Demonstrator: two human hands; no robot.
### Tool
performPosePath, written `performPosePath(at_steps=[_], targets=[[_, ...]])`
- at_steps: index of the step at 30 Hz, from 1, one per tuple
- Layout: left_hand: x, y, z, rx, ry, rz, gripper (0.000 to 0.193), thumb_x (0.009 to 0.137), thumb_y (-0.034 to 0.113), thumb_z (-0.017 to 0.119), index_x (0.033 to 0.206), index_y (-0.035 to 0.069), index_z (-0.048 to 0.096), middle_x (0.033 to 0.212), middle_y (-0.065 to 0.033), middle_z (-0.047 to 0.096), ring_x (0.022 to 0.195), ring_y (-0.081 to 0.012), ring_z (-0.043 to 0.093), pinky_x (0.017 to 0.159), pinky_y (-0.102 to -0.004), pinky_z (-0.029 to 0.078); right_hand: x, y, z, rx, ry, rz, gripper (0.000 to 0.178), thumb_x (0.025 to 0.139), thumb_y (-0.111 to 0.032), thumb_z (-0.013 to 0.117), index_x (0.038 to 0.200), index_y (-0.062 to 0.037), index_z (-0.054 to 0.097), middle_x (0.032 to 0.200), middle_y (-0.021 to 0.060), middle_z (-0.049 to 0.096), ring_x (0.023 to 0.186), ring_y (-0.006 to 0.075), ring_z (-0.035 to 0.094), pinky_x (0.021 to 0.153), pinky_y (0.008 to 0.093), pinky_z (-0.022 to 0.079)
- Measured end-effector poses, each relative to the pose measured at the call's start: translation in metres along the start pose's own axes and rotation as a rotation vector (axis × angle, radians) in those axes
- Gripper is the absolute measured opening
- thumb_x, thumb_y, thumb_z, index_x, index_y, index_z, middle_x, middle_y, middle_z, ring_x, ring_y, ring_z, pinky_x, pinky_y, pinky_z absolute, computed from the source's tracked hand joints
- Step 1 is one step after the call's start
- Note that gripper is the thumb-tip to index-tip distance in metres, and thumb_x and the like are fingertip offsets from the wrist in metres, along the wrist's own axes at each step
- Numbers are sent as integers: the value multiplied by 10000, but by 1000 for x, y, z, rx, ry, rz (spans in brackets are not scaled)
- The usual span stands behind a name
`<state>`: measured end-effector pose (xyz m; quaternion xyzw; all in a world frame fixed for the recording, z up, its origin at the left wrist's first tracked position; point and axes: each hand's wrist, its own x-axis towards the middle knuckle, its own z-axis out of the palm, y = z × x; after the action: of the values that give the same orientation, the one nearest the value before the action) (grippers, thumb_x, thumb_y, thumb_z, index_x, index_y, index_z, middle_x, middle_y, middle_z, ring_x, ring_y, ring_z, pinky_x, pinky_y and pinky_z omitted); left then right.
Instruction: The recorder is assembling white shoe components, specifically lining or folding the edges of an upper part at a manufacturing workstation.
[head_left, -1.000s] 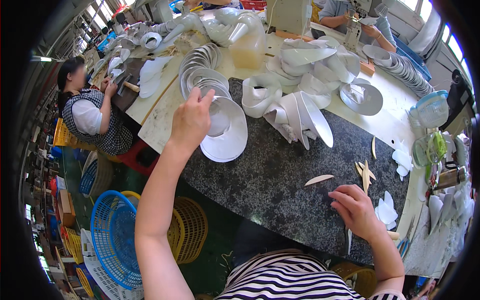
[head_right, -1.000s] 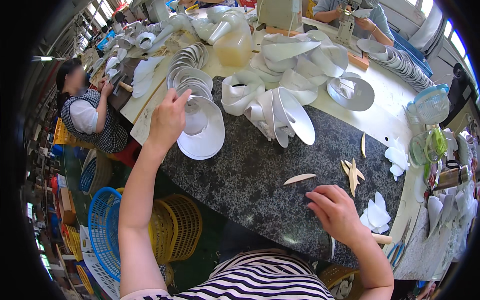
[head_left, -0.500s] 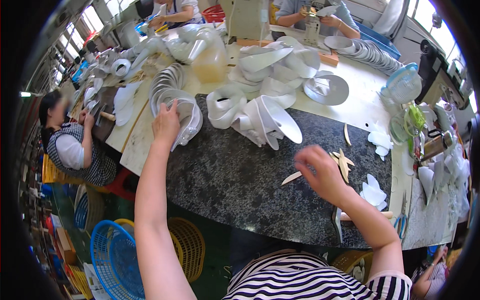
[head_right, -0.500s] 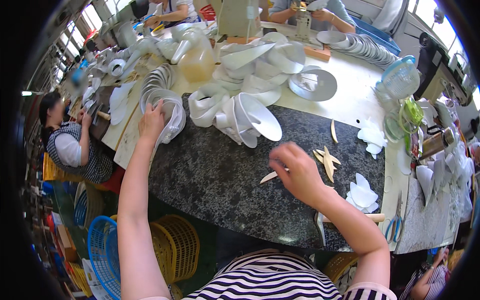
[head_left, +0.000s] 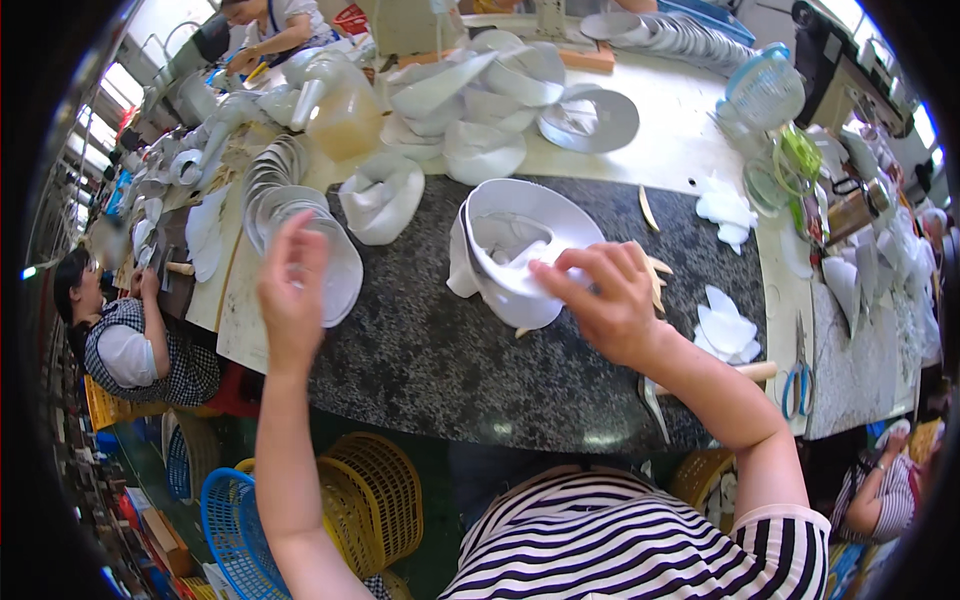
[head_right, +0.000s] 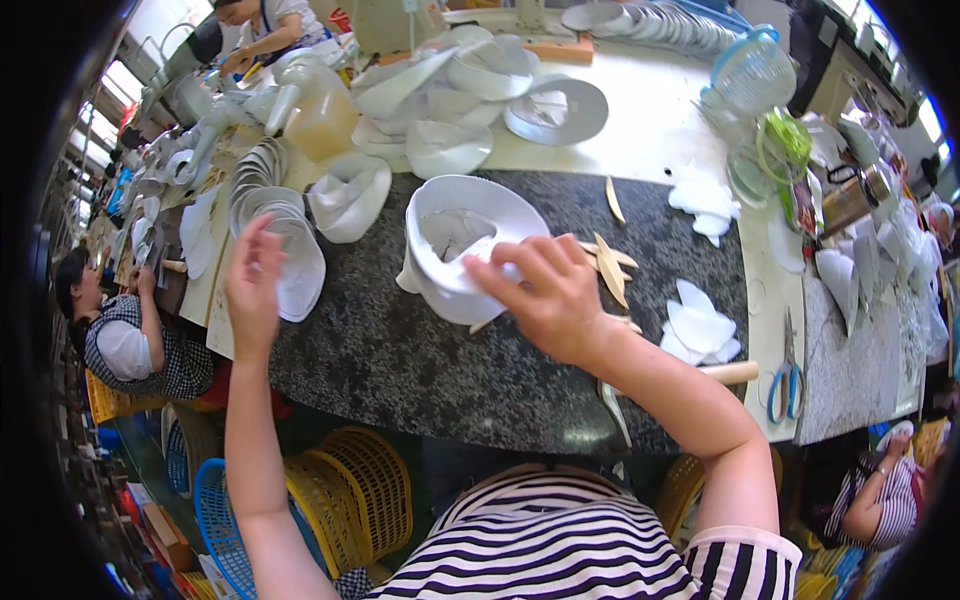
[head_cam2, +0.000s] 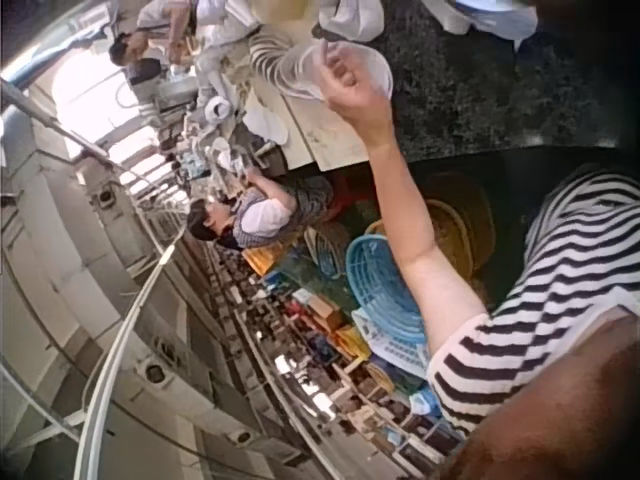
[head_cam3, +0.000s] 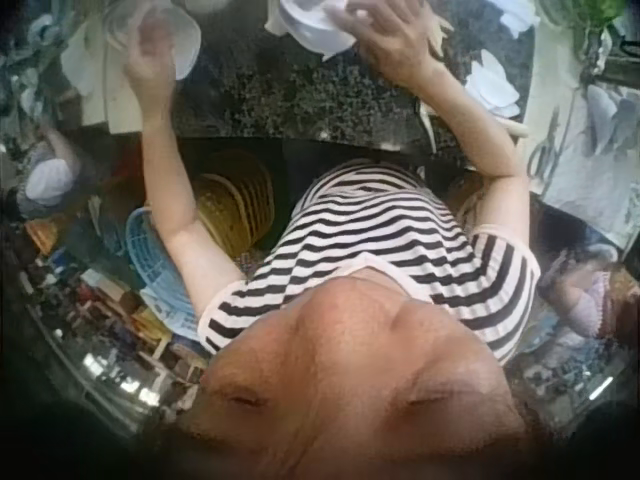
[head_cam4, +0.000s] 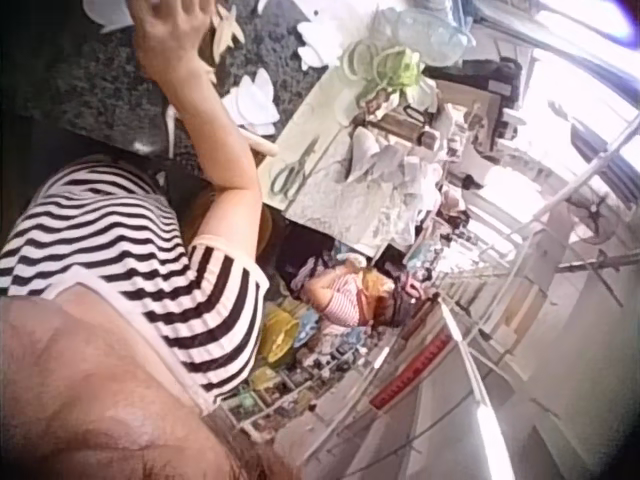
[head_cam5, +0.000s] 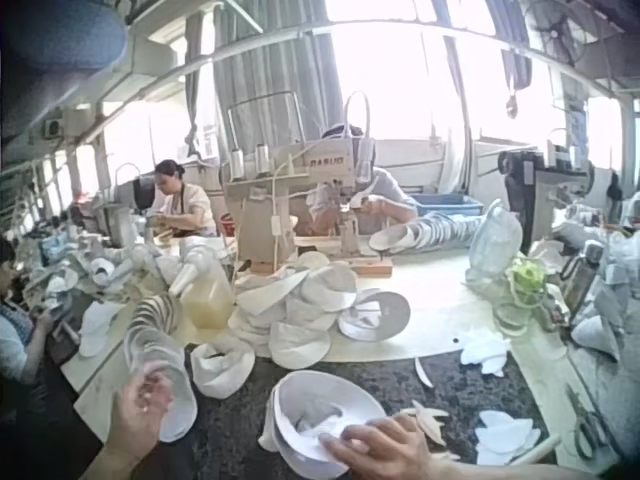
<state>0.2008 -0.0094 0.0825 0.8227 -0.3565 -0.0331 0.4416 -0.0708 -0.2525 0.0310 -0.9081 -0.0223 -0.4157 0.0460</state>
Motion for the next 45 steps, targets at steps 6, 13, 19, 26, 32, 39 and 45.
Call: performPosePath(at_steps=[6, 13, 19, 26, 32, 39, 45], targets=[[-44, 37, 89, -300, -495, -140, 676, 964, 266, 737, 1533, 79, 423, 1356, -145, 588, 1124, -269, 673, 952, -361, 550, 5, -11, 1, 137, 67, 84, 385, 765, -4, 703, 1142, -84, 717, 1025, 68, 703, 839, 243, 632, 727, 392, 517], [-23, 37, 104, -578, -422, -292, 565, 942, 73, 715, 1450, 35, 470, 1267, -90, 635, 1152, -203, 662, 958, -355, 560, 19, 10, -8, 385, 95, 441, 269, 893, 14, 668, 1149, -65, 698, 1027, 119, 745, 850, 304, 629, 764, 411, 532], [-30, 82, 111, -524, -426, -85, 675, 997, 238, 690, 1548, 63, 341, 1462, -126, 510, 1238, -300, 597, 1051, -402, 492, 18, -1, -7, 366, -11, 246, 268, 859, 29, 680, 1103, -62, 745, 996, 128, 742, 874, 296, 658, 766, 394, 555], [8, 0, 113, -401, -102, -139, 501, 918, -31, 547, 1415, 37, 545, 1282, -136, 669, 1167, -221, 640, 1042, -328, 463, 14, 48, -30, 558, 190, 752, 275, 900, 65, 641, 1135, -43, 735, 988, 120, 743, 840, 222, 673, 736, 323, 537], [34, -42, 114, -34, -23, 81, 749, 960, 137, 682, 1594, 14, 302, 1576, -229, 414, 1462, -302, 403, 1218, -387, 285, -41, -45, -26, 246, -137, 77, 396, 771, -110, 742, 1156, -37, 683, 1122, 91, 683, 934, 274, 657, 798, 397, 562], [-20, 63, 102, 413, 160, 446, 671, 956, 144, 700, 1553, 68, 402, 1607, -263, 347, 1498, -426, 332, 1224, -478, 274, -100, -24, -86, 491, -355, 367, 371, 818, -195, 791, 1150, -64, 691, 1141, 145, 690, 1065, 322, 655, 941, 431, 526], [-124, 163, 165, 206, -410, 816, 362, 825, 53, 761, 1182, 55, 704, 1374, -166, 597, 1326, -347, 547, 1152, -523, 380, -152, 67, -143, -100, -507, 788, 323, 771, -285, 855, 960, -92, 678, 981, 83, 651, 1092, 296, 575, 975, 456, 440]])
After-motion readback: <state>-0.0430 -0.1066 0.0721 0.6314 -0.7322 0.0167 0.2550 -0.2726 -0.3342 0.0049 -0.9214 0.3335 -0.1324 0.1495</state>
